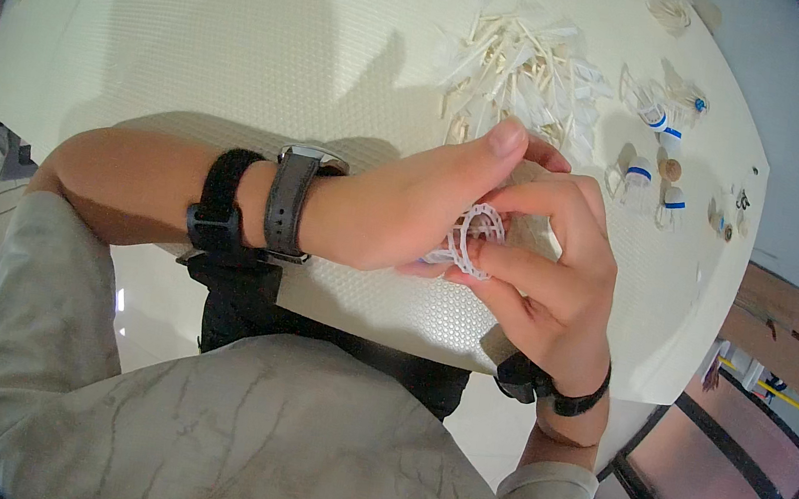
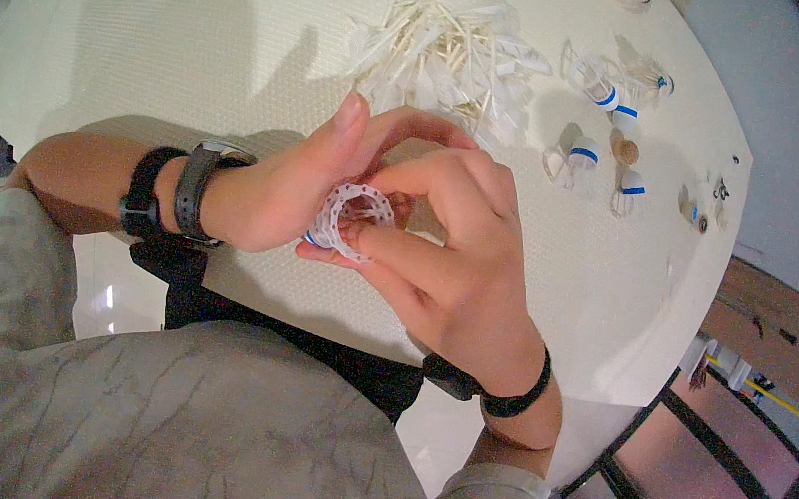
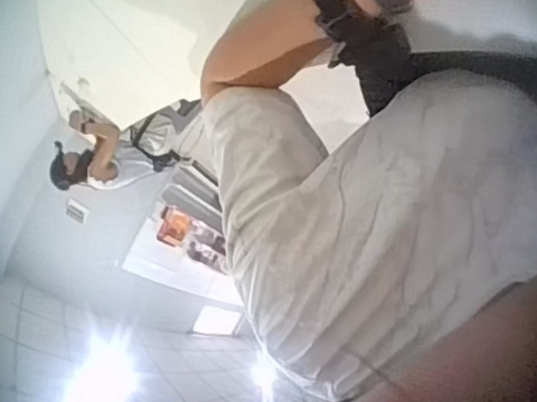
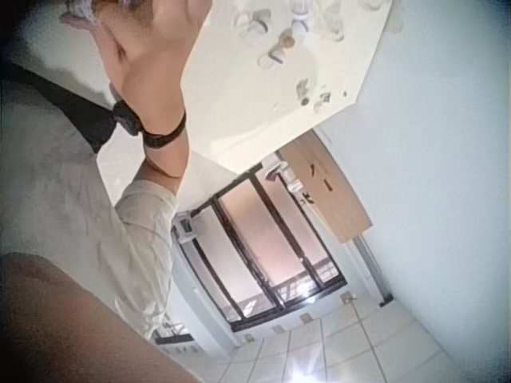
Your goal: The person assembles shuttlecocks by inserting feathers into a base and then placing the assembly into a plastic sleeve.
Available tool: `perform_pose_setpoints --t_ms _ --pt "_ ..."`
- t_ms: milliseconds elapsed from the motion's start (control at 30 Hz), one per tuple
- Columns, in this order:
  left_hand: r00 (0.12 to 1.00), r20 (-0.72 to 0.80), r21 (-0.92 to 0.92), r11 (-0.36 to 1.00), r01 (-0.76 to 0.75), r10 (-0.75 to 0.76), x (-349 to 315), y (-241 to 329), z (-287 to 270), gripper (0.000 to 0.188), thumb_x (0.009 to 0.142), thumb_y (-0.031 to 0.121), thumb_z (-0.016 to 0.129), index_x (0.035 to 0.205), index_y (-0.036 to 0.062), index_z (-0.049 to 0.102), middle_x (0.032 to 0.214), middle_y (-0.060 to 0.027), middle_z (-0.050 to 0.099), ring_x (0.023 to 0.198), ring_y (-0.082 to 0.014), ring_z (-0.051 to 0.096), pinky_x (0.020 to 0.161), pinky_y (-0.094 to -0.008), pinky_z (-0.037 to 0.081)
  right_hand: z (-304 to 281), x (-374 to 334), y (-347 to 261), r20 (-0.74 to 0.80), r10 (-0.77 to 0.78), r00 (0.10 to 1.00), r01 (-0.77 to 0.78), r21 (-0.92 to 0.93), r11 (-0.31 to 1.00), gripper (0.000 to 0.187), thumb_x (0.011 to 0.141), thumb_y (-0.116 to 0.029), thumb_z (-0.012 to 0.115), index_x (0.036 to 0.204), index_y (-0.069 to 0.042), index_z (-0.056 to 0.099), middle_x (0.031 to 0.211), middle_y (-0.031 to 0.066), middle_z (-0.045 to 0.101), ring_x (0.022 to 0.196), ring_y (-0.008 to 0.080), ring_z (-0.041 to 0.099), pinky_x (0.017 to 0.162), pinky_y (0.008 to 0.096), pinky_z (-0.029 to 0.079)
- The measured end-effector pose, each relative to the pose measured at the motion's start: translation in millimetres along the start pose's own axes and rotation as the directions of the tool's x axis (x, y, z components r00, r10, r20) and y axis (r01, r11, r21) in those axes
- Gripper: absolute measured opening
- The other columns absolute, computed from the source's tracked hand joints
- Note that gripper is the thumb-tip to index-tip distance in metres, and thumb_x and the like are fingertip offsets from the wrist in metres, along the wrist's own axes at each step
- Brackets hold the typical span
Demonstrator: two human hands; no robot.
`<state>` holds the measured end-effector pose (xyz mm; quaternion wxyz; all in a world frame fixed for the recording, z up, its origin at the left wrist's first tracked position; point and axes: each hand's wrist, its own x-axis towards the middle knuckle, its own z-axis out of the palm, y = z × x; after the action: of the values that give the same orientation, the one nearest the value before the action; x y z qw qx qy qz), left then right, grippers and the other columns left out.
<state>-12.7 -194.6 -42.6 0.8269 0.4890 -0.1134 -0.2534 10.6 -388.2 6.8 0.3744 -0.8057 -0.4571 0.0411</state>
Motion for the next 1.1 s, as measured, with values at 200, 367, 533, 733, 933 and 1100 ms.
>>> perform_pose_setpoints --t_ms 200,367,533,733,933,1100 --pt "0.999 0.045 0.059 0.998 0.013 -0.015 -0.4 -0.1 -4.2 0.101 0.104 0.081 0.009 0.159 0.0011 0.037 0.106 -0.0030 0.062 0.087 -0.0083 0.057 0.075 -0.0248 0.047 -0.2 -1.5 0.1 0.028 -0.009 1.000 0.008 0.032 0.999 0.024 0.071 -0.013 0.092 0.091 -0.008 0.078 0.114 0.0115 0.068 0.104 0.0330 0.063 0.098 0.0464 0.049" --pt "1.000 0.000 -0.071 0.997 -0.012 0.012 -1.9 -8.0 -7.8 0.075 0.114 0.066 0.018 0.150 0.0064 0.047 0.093 0.0007 0.059 0.073 -0.0055 0.053 0.059 -0.0227 0.044 -6.7 0.8 2.7 0.021 -0.010 1.000 0.009 0.047 0.999 0.021 0.075 -0.012 0.089 0.092 -0.008 0.079 0.121 0.0133 0.069 0.106 0.0319 0.064 0.097 0.0431 0.050" --pt "0.986 0.077 0.018 0.989 0.144 -0.145 -9.9 11.7 -9.3 0.088 0.108 0.076 0.011 0.155 0.0077 0.039 0.074 -0.0036 0.057 0.052 -0.0089 0.044 0.048 -0.0251 0.037 -31.9 -9.9 23.4 -0.227 0.083 0.970 -0.046 0.165 0.985 0.024 0.078 -0.007 0.085 0.103 -0.006 0.083 0.124 0.0160 0.071 0.107 0.0275 0.067 0.092 0.0383 0.053" --pt "0.984 -0.018 -0.013 0.984 0.179 -0.179 -7.5 10.3 -6.4 0.088 0.108 0.077 0.014 0.152 0.0070 0.042 0.073 -0.0034 0.058 0.052 -0.0083 0.044 0.049 -0.0253 0.034 -33.8 -7.9 31.3 -0.185 0.070 0.980 -0.009 0.307 0.952 0.022 0.077 -0.004 0.088 0.098 -0.005 0.080 0.122 0.0160 0.073 0.108 0.0277 0.070 0.091 0.0370 0.054" --pt "0.997 -0.030 -0.039 0.997 0.068 -0.069 -1.9 -7.1 -7.3 0.081 0.111 0.072 0.016 0.149 0.0081 0.047 0.085 -0.0005 0.062 0.057 -0.0073 0.044 0.050 -0.0241 0.036 -14.7 -0.2 5.9 -0.059 0.088 0.994 -0.072 0.241 0.968 0.026 0.067 -0.010 0.094 0.090 -0.007 0.082 0.119 0.0151 0.073 0.108 0.0321 0.071 0.106 0.0481 0.053" --pt "1.000 -0.015 0.064 0.998 0.005 -0.004 -1.5 -9.5 -7.7 0.079 0.112 0.069 0.014 0.149 0.0067 0.047 0.089 -0.0005 0.063 0.059 -0.0064 0.046 0.050 -0.0230 0.036 -9.5 -0.1 7.0 0.002 0.034 0.999 -0.034 0.231 0.972 0.027 0.068 -0.010 0.093 0.092 -0.007 0.082 0.119 0.0154 0.074 0.106 0.0331 0.072 0.107 0.0467 0.053"
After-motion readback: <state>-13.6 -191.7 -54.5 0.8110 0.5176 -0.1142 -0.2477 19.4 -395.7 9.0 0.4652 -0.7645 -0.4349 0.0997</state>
